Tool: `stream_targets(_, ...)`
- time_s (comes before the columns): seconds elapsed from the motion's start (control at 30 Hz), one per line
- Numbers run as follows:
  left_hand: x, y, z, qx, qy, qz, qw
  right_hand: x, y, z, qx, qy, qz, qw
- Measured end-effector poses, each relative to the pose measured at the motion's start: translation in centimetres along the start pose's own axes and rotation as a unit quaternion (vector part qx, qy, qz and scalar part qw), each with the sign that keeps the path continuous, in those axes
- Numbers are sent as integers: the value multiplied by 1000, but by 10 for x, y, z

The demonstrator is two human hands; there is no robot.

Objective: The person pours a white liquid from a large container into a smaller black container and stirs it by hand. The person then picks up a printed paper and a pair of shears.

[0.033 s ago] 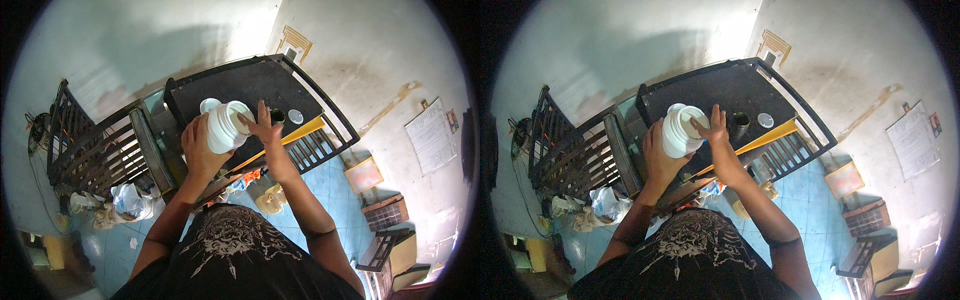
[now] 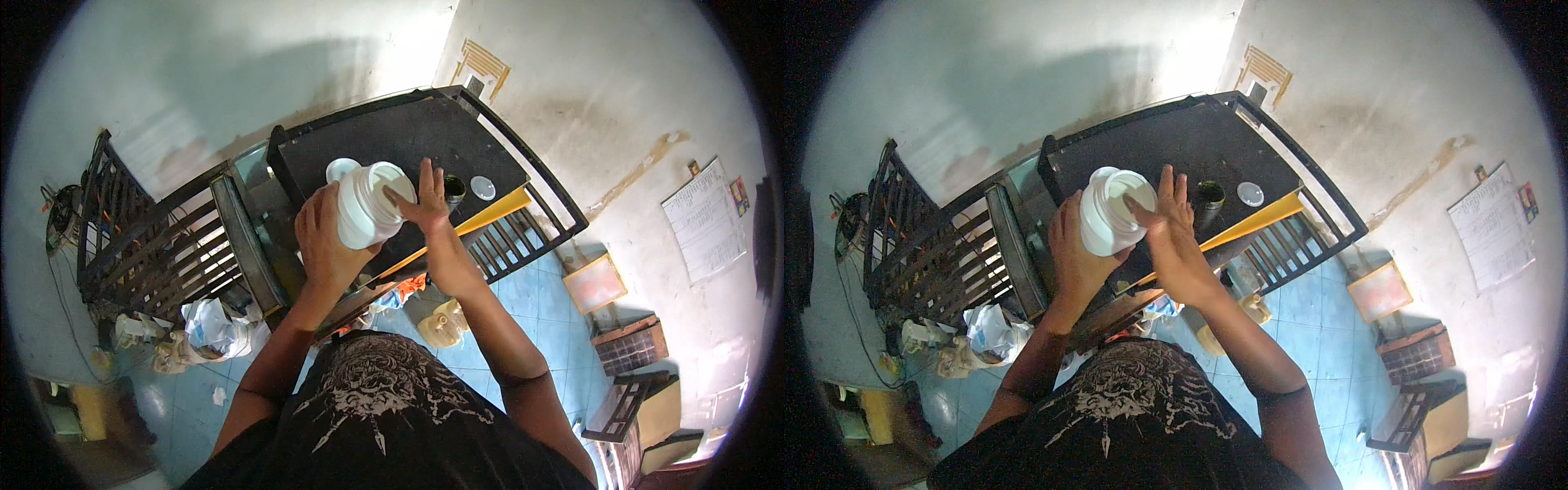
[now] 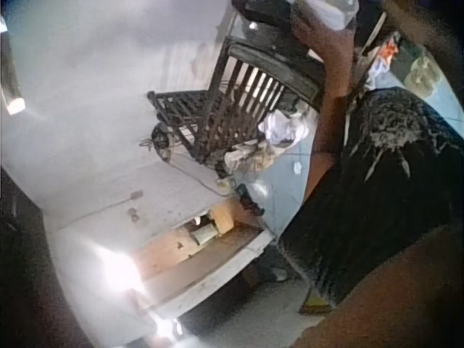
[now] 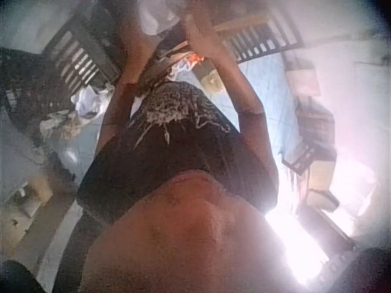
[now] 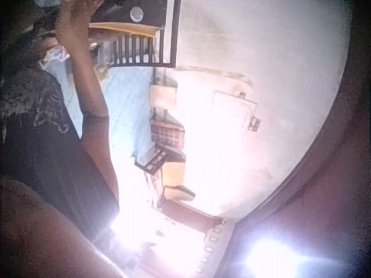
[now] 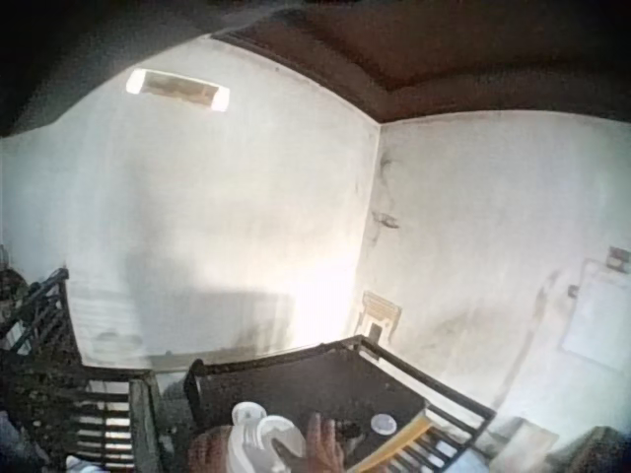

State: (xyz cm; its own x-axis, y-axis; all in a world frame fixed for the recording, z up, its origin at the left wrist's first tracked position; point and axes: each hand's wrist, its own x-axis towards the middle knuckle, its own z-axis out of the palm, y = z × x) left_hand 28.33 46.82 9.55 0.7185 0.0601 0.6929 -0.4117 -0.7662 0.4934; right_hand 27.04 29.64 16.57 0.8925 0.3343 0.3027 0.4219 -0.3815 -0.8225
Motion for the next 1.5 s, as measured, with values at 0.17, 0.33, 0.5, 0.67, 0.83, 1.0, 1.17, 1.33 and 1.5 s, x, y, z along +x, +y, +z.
stream_targets(0.17,0,-6,-5,-31,3,-16,999,-10,-7,-3,-263,3,-93,960)
stream_targets(0.33,-3,-5,-9,-6,-17,-8,1000,-22,-10,-23,-229,-6,-93,969)
stream_targets(0.5,3,-4,-2,-25,2,-10,1000,-19,6,-30,351,10,21,936)
stream_targets(0.67,4,-9,-1,-9,0,1,1000,-16,10,-21,621,-32,142,770)
stream_targets(0.83,3,-5,-3,0,-18,3,1000,-10,5,-7,619,-37,109,777)
stream_targets(1.0,0,-9,4,1,-5,17,1000,-7,10,11,430,32,96,897)
stream_targets(1.17,5,-11,4,22,1,10,1000,-11,31,15,139,27,18,990)
stream_targets(1.33,9,-17,2,11,17,-13,1000,-23,23,-3,134,-3,-16,991)
stream_targets(1.5,13,-11,1,14,-10,-24,1000,-9,29,-18,197,6,16,980)
